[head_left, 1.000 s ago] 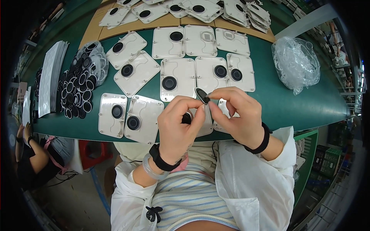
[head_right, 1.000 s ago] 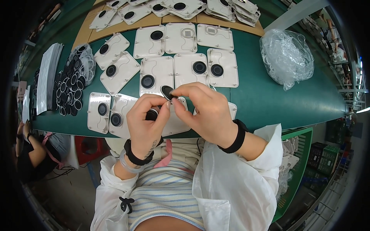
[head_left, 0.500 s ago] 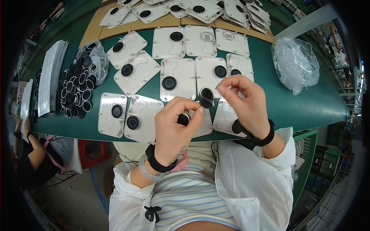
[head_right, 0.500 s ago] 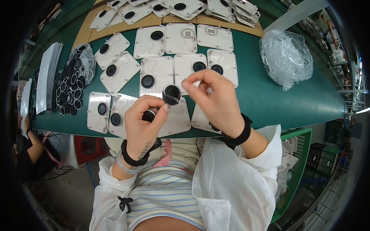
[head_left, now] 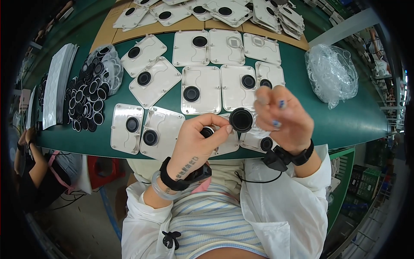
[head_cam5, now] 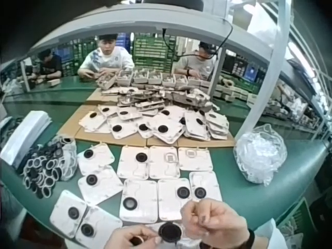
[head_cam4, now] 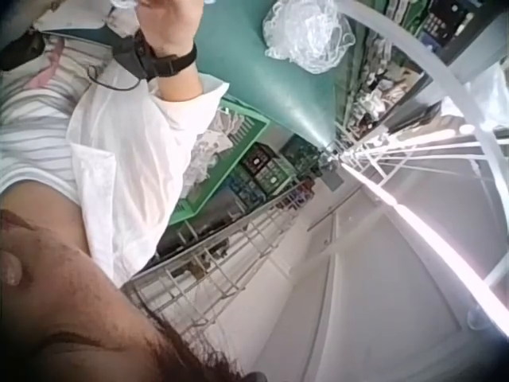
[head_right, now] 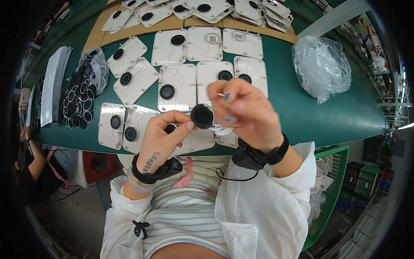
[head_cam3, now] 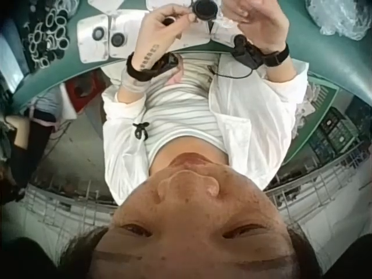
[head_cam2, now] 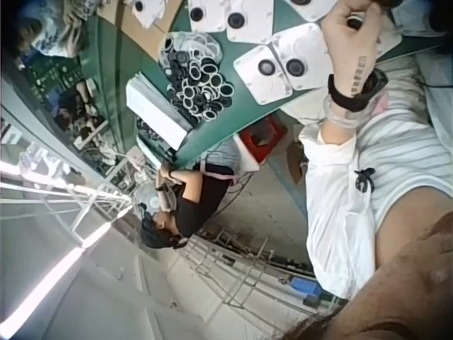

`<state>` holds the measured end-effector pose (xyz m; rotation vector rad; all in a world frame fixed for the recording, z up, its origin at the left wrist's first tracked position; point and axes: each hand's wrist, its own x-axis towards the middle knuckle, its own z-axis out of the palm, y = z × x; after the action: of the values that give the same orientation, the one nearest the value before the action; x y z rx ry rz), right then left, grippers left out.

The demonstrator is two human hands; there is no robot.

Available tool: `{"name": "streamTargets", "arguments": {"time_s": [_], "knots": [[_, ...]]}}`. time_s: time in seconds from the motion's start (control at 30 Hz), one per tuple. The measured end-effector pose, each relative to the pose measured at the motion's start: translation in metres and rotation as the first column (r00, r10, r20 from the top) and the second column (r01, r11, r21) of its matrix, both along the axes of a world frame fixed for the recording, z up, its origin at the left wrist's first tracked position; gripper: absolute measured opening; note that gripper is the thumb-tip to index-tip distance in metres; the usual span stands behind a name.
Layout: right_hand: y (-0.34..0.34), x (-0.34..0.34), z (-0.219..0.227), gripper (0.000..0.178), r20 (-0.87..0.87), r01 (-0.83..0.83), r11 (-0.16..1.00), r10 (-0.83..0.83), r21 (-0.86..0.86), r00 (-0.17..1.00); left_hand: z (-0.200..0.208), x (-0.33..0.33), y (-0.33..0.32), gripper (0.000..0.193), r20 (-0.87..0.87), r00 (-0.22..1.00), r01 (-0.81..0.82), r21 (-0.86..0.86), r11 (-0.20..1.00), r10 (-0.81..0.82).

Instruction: Assembling circular black components into white rectangular frames on a production line.

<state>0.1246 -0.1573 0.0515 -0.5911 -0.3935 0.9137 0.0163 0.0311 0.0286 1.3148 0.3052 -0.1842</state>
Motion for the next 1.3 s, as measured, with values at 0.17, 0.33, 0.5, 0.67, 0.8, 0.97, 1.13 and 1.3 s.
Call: {"name": "streamTargets", "arguments": {"time_s": [0.17, 0.33, 0.5, 0.67, 0.8, 0.97, 1.13, 1.3], "knots": [[-0.007, 0.009, 0.018, 0.028, 0.742, 0.381, 0.858, 0.001, -0.346, 0.67, 0.003, 0.006, 0.004, 0.01, -0.027, 1.0, 0.007, -0.134, 0.991, -0.011], [0.004, 0.001, 0.015, 0.023, 0.987, 0.625, 0.769, 0.162, -0.133, 0.01, 0.005, 0.015, 0.007, 0.012, -0.018, 0.999, 0.045, -0.141, 0.989, -0.048], [0.002, 0.012, 0.014, 0.018, 0.994, 0.81, 0.58, 0.105, -0.086, 0.03, 0.029, 0.034, 0.021, 0.018, 0.054, 0.992, 0.115, 0.017, 0.993, -0.116], [0.003, 0.083, 0.019, 0.012, 0.926, 0.871, 0.317, 0.096, -0.376, 0.365, 0.049, 0.091, 0.054, 0.022, 0.165, 0.973, 0.085, 0.394, 0.915, -0.162], [0.01, 0.152, -0.008, 0.017, 0.718, 0.684, 0.356, -0.049, -0.637, 0.694, 0.029, 0.156, 0.05, 0.023, 0.119, 0.938, 0.1, 0.808, 0.58, -0.327], [0.038, 0.199, -0.069, 0.022, 0.624, 0.57, 0.446, -0.032, -0.69, 0.781, -0.057, 0.183, 0.038, 0.03, 0.305, 0.803, -0.212, 0.949, 0.232, -0.512], [0.048, 0.198, -0.079, 0.021, 0.58, 0.564, 0.411, -0.099, -0.716, 0.808, -0.052, 0.186, 0.021, 0.034, 0.063, 0.875, -0.026, 0.996, 0.083, -0.479], [0.049, 0.203, -0.079, 0.021, 0.573, 0.532, 0.41, -0.028, -0.741, 0.819, -0.053, 0.187, 0.022, 0.033, 0.01, 0.874, 0.002, 1.0, 0.025, -0.487]]}}
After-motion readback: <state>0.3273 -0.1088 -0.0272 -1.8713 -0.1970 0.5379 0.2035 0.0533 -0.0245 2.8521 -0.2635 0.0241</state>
